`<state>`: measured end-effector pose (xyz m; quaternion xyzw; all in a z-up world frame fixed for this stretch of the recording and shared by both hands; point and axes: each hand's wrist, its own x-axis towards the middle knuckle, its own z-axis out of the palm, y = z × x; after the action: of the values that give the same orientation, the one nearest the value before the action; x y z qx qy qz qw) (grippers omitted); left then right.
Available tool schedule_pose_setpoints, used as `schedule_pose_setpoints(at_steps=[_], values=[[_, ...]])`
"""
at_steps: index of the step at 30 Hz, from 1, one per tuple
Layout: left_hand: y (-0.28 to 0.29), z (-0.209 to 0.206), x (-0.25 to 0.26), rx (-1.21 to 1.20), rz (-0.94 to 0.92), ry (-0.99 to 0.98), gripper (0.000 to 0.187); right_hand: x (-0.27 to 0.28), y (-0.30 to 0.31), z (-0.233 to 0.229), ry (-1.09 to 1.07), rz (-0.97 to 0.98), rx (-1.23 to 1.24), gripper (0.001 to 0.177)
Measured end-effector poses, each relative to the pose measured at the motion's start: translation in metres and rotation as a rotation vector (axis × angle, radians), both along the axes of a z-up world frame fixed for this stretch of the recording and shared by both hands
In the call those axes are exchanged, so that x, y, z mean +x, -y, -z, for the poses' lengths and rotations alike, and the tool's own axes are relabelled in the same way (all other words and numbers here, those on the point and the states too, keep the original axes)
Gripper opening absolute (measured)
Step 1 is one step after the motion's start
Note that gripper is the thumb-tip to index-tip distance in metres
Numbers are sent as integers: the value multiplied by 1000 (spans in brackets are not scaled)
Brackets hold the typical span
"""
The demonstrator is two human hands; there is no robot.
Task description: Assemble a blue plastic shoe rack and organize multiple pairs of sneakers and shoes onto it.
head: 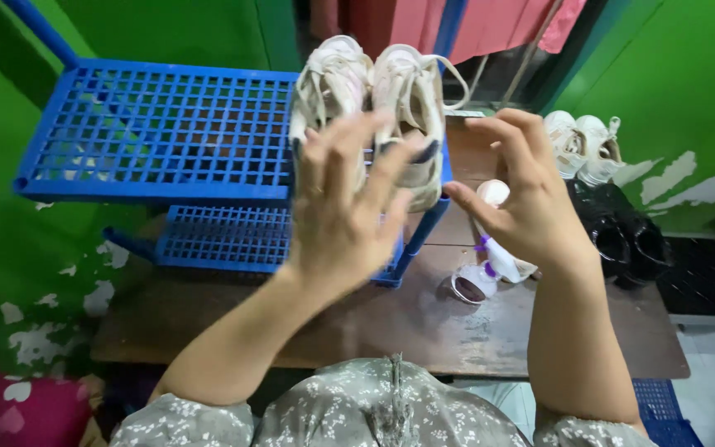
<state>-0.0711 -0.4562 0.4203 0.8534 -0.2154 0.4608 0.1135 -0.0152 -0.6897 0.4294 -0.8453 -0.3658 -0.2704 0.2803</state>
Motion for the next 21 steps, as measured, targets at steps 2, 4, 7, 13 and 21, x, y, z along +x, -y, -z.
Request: schedule_pose_setpoints(at_steps=[2,4,7,13,21], values=[[31,9,-11,-110,160,10,52,2,25,6,-33,42,33,65],[63,20,-14,-124,298,-16,48,-2,49,16,-76,100,72,62],[115,48,-7,-144,541,-87,45,-2,93,40,-143,206,120,58],[233,158,31,15,720,-668,55,19,197,141,-94,368,-23,54],[339,310,98,98,394,-1045,86,56,283,314,-354,419,-148,66]])
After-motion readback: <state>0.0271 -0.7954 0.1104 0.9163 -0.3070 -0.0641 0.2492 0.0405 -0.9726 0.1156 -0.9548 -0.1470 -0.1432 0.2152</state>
